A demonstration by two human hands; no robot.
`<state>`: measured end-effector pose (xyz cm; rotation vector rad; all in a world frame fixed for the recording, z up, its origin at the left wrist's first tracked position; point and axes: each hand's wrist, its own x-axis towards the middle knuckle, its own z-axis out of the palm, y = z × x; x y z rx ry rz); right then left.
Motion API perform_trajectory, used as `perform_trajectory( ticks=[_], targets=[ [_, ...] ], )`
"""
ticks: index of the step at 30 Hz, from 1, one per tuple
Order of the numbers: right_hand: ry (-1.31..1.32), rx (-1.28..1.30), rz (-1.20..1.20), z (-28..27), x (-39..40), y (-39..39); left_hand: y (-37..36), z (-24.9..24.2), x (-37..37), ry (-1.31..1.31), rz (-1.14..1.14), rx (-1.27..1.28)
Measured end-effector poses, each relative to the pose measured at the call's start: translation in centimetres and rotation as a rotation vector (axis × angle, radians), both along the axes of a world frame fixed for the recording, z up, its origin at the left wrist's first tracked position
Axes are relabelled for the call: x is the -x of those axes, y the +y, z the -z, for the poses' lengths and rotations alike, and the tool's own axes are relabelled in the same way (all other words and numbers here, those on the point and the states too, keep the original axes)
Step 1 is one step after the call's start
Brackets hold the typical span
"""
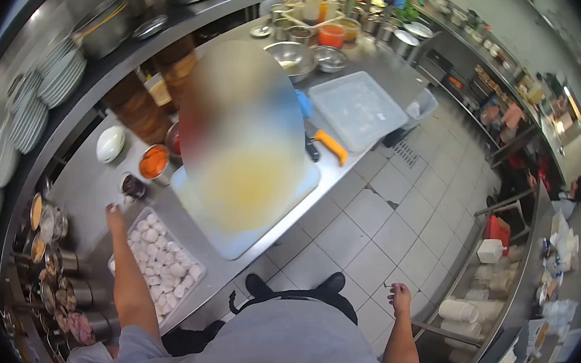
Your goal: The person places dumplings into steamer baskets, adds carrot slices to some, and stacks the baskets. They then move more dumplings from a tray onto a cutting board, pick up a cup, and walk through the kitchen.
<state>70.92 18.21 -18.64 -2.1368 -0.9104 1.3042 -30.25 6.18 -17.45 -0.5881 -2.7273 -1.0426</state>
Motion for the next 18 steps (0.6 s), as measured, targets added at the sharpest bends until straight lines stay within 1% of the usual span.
perform_trajectory(
  ticks=[1, 2, 3, 5, 6, 7, 10, 11, 12, 14, 15, 17, 18],
  targets=[
    [0.0, -0.012, 0.0, 0.0, -1.5, 0.9, 0.0, -2.6, -2.0, -0.096, -0.144, -0.141],
    [0.004, -0.023, 0.019, 0.3, -3.3, 1.6, -0.6, -3.9, -3.1, -0.079, -0.138, -0.244],
    [0.025, -0.035, 0.033, 0.9, -5.4, 2.2, -0.1, -5.7, -6.1, -0.061, -0.148, -0.484],
    [0.041, -0.068, 0.088, 1.7, -9.8, 3.9, 1.3, -7.0, -10.4, 0.241, -0.07, -0.537],
    [0.041, -0.079, 0.11, 2.3, -11.8, 4.9, 3.3, -9.6, -15.7, 0.028, -0.046, -0.701],
    [0.043, -0.088, 0.134, 2.5, -13.7, 5.4, 6.0, -13.0, -23.5, -0.192, -0.018, -0.852],
    [0.114, -0.195, 0.272, 0.5, -17.4, 9.2, 13.1, -13.4, -37.4, -0.332, 0.128, -0.891],
    [0.201, -0.263, 0.322, 0.0, -18.6, 10.7, 15.5, -13.6, -42.3, -0.397, 0.183, -0.895],
    [0.2, -0.28, 0.341, -0.9, -19.8, 12.4, 17.7, -12.9, -46.3, -0.448, 0.267, -0.833],
    [0.341, -0.393, 0.362, -3.2, -21.7, 16.2, 22.1, -11.2, -54.0, -0.554, 0.453, -0.725],
    [0.343, -0.398, 0.366, -4.6, -22.4, 17.9, 23.9, -10.7, -57.6, -0.611, 0.557, -0.677],
    [0.534, -0.568, 0.402, -7.0, -23.6, 21.2, 27.3, -10.5, -64.0, -0.807, 0.705, -0.578],
    [0.534, -0.568, 0.405, -7.6, -24.1, 22.7, 28.7, -12.3, -67.8, -0.984, 0.698, -0.539]
  ],
)
